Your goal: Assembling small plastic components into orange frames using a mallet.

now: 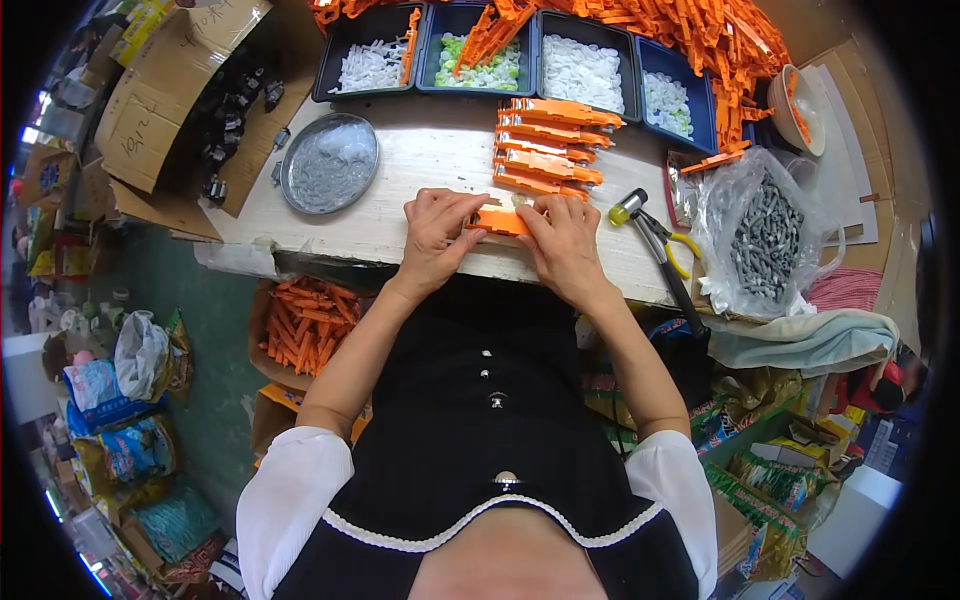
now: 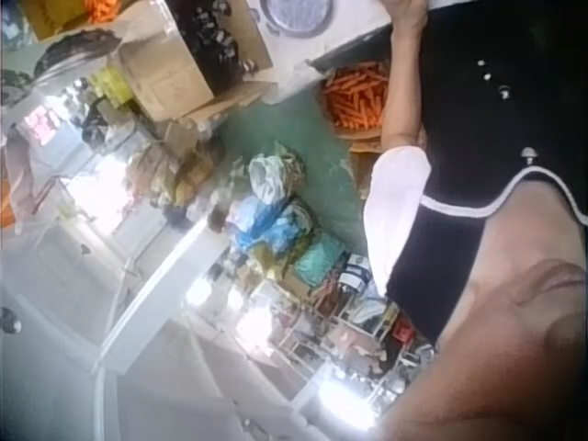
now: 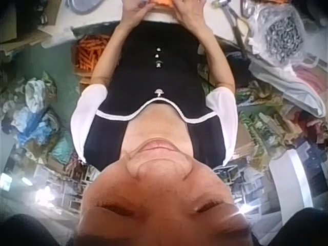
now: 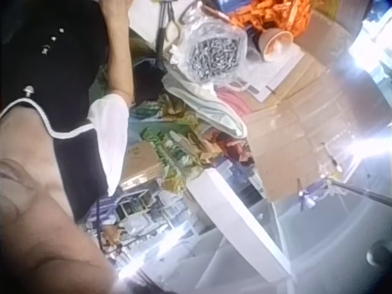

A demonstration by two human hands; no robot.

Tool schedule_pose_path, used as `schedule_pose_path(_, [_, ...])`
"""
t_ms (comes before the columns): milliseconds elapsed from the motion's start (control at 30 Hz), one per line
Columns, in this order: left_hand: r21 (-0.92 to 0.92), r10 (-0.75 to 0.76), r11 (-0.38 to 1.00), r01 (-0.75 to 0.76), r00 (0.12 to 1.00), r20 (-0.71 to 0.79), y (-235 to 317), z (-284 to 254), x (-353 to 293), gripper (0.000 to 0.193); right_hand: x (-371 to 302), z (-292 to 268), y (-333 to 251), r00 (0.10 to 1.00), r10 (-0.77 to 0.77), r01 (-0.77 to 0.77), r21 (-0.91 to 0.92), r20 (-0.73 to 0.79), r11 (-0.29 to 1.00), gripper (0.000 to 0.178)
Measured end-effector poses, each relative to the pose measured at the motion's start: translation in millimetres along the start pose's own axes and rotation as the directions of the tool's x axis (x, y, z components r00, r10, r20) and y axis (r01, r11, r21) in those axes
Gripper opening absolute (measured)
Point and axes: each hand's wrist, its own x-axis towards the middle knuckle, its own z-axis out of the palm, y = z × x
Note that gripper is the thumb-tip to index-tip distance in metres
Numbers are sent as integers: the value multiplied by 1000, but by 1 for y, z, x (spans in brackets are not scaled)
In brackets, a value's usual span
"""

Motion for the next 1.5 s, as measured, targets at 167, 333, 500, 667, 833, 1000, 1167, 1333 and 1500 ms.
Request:
schedule_pose_path(167, [17,29,999,-30,998,51,-1,-1,4,34,1,-2,-1,1000,-5,5,9,-8,1000,31])
schedule_pose_path(333, [60,17,998,-24,992,122,0,-1,8,36,-3,0,-1,1000,14,-14,7,6,1000,32])
schedule_pose_path(500, [157,132,971,-181,951,281,2,-6,19,39,-8,-7,8,999,51,-50,67,0,996,32])
schedule_pose_path(667, [272,270,883,-383,887,375,4,-9,22,47,-42,-38,67,885,388,-434,-154,-257,888,30])
schedule_pose_path(833, [285,260,860,-423,844,470,6,-10,28,52,-71,-31,92,890,424,-452,-445,-167,773,27])
schedule_pose_path(1000, [356,154,810,-466,756,637,22,-9,39,62,-69,-36,99,900,420,-436,-295,-118,850,21])
schedule_pose_path(1167, [352,117,811,-468,719,685,22,-10,42,53,-47,-67,41,937,350,-334,276,-6,901,18])
schedule_pose_path(1333, [360,92,808,-466,703,705,23,-9,42,49,-35,-58,4,948,251,-253,-16,197,967,20])
schedule_pose_path(1500, [347,188,779,-523,721,667,21,-8,42,58,-27,-67,0,977,196,-196,-3,85,981,22])
